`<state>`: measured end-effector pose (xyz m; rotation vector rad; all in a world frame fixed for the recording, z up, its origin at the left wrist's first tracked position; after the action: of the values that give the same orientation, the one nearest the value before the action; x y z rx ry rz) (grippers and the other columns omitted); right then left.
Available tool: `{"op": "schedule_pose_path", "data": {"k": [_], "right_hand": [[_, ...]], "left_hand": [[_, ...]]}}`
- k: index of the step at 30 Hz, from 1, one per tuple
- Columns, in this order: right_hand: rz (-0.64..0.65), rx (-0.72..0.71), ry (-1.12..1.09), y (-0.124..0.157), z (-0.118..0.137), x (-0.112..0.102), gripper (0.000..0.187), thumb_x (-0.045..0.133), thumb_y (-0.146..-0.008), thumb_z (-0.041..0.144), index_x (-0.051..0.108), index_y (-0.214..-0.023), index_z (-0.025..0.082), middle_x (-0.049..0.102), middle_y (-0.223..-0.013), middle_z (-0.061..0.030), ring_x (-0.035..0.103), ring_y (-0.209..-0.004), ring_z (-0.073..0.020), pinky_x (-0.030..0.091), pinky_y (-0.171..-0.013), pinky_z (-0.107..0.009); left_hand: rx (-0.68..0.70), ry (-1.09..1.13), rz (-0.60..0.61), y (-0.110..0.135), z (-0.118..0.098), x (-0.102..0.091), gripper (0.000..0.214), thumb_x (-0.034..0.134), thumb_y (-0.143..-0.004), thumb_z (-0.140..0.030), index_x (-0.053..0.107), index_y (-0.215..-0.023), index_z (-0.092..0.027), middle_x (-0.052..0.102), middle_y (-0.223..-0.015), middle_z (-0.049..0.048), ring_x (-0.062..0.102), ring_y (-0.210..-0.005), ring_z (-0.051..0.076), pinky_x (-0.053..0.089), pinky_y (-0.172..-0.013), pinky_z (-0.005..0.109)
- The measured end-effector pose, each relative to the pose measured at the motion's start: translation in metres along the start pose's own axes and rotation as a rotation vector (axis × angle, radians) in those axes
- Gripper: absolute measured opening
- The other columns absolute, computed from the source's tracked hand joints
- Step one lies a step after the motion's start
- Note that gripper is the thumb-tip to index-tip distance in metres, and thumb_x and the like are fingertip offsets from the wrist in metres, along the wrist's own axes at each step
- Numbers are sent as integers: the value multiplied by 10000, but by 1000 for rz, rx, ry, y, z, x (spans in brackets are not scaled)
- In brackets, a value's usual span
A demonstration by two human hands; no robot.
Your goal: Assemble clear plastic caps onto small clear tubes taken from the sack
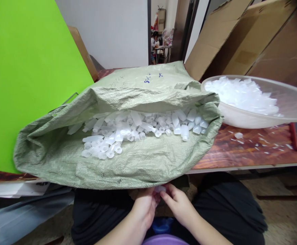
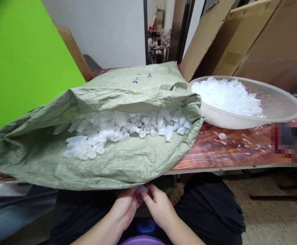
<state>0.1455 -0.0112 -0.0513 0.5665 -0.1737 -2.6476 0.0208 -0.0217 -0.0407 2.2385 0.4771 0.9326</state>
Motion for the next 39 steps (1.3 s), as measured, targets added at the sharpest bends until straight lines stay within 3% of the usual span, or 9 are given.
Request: {"op": "schedule_pose_path", "data": {"k": [6,11,14,17,21,25,32,34,39], "right_hand": [[-66,-56,94,0,-3,-3,297,467,-824,428,593,-753,169,624,-694,-52,577,-656,-189,455,-642,-304],[-83,-29,-23,-4,-10,9,430,303,-905,473,521,-695,168,593,-639,-33,567,-621,-150,461,-577,-249],[-93,-47,-12,-2,-10,4,390,345,-891,468,518,-702,174,588,-654,-27,551,-621,-145,445,-584,-256],[-75,-186,245,4,-3,-13,322,408,-865,401,519,-659,180,549,-618,-11,507,-590,-136,386,-569,-260],[-12,-490,640,15,7,-26,273,381,-863,312,543,-685,182,548,-613,-14,495,-594,-137,354,-575,-266],[-38,-676,759,24,12,-19,240,387,-831,301,562,-719,182,539,-625,-26,461,-605,-152,354,-586,-280],[-223,-870,713,30,4,0,295,385,-809,331,502,-578,188,442,-523,-16,368,-553,-150,310,-553,-294],[-247,-843,613,29,-1,5,270,385,-809,258,477,-565,189,430,-512,-7,362,-543,-142,305,-552,-289],[-191,-518,373,21,-13,17,349,326,-850,237,434,-521,187,438,-490,2,397,-502,-118,303,-531,-273]], "left_hand": [[-127,26,25,3,3,0,65,631,-771,-183,636,-783,-119,685,-795,92,640,-736,188,487,-723,293],[-101,33,106,2,4,1,223,779,-616,-228,663,-770,-115,692,-807,89,634,-784,196,474,-781,290],[-99,-35,138,0,-4,-6,311,828,-536,-296,675,-755,-135,690,-819,70,621,-785,187,465,-791,292],[-96,-373,257,3,-28,-13,295,803,-563,-297,690,-778,-130,677,-821,71,604,-766,182,456,-744,277],[-130,-1005,585,16,-62,-11,265,719,-631,-264,674,-873,-166,612,-714,10,523,-612,126,397,-579,218],[-94,-1531,643,27,-60,-5,122,646,-619,-262,621,-725,-206,519,-583,-35,410,-477,102,272,-417,204],[-221,-1551,637,25,-25,-10,236,669,-501,-300,464,-534,-188,382,-507,-61,282,-470,82,209,-379,209],[-194,-1525,619,24,-20,-12,219,650,-487,-283,464,-538,-178,380,-513,-61,294,-484,81,222,-394,208],[-11,-1477,528,22,-7,-15,81,537,-522,-217,509,-557,-150,415,-535,-40,367,-510,93,267,-434,210]]}}
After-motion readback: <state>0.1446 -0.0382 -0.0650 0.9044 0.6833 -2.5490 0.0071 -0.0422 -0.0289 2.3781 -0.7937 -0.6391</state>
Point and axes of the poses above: each hand's wrist, its own y-axis away from the middle knuckle, its own x-axis out of the palm, z = x × y, the point moved 1 cm from there along -y, towards the middle knuckle
